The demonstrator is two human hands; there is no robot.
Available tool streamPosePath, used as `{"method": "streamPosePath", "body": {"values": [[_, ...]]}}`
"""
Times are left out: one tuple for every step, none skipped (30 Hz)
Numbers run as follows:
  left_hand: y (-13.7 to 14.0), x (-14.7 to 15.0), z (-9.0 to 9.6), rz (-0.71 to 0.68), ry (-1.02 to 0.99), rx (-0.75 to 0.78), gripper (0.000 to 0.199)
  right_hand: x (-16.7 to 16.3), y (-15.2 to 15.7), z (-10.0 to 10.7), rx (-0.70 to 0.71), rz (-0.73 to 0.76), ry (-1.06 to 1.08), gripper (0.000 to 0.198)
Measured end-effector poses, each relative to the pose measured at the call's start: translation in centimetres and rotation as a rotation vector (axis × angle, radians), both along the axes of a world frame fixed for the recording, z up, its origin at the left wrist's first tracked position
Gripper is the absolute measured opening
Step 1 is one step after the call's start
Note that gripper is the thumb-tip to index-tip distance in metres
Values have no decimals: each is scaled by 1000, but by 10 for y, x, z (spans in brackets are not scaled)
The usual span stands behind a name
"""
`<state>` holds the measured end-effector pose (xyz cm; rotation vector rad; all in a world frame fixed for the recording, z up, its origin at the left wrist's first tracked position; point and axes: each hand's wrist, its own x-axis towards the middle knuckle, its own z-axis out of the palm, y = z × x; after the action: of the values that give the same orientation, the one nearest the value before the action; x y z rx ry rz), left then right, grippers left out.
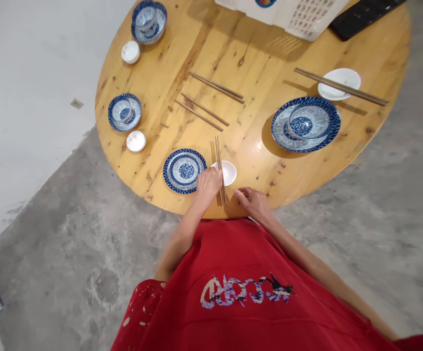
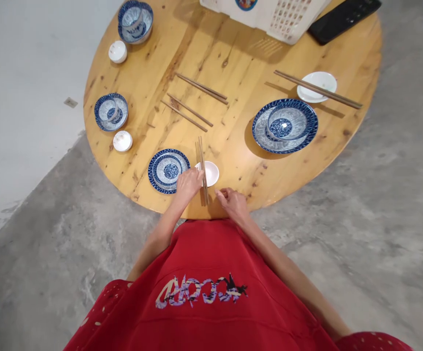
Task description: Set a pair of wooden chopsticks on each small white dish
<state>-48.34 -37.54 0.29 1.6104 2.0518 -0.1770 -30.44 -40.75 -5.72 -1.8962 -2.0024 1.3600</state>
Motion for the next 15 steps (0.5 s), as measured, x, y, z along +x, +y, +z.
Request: {"method": "streamPosePath", "body": {"values": [[-4, -4, 5, 3, -9, 17, 40, 4, 4, 2, 2, -27, 9, 39], [-9, -9, 9, 14, -18, 45, 40, 8, 10, 5, 11, -52, 13, 40], [-15, -15, 13, 35, -27, 82, 39, 12, 16, 7, 29, -74, 10, 40], [-22, -22, 17, 64, -33, 124, 38, 14, 23, 10, 53, -91, 3, 40], [-29, -29, 19, 98, -38, 168, 38, 16, 31, 12, 82, -105, -8, 39], [-38, -36, 20, 138, -43, 208, 37, 17, 39, 14, 110, -115, -17, 39], [-46, -43, 21, 185, -51, 244, 36, 17, 48, 17, 133, -121, -20, 39], [-55, -50, 20, 241, -61, 272, 34, 16, 57, 19, 155, -120, -19, 38], [-63, -55, 18, 301, -73, 293, 31, 14, 66, 21, 179, -114, -16, 38], [-71, -60, 16, 362, -87, 308, 29, 11, 76, 23, 204, -103, -15, 38], [-78, -64, 14, 417, -101, 319, 27, 6, 86, 24, 229, -89, -16, 37], [-84, -67, 11, 463, -115, 327, 26, 2, 97, 26, 256, -70, -17, 36], [-89, -69, 8, 501, -128, 333, 25, -4, 108, 28, 286, -51, -21, 35], [-93, -70, 5, 530, -140, 336, 25, -11, 120, 30, 318, -29, -27, 34], [-96, -71, 3, 552, -154, 338, 25, -18, 132, 32, 349, -5, -34, 32]]}}
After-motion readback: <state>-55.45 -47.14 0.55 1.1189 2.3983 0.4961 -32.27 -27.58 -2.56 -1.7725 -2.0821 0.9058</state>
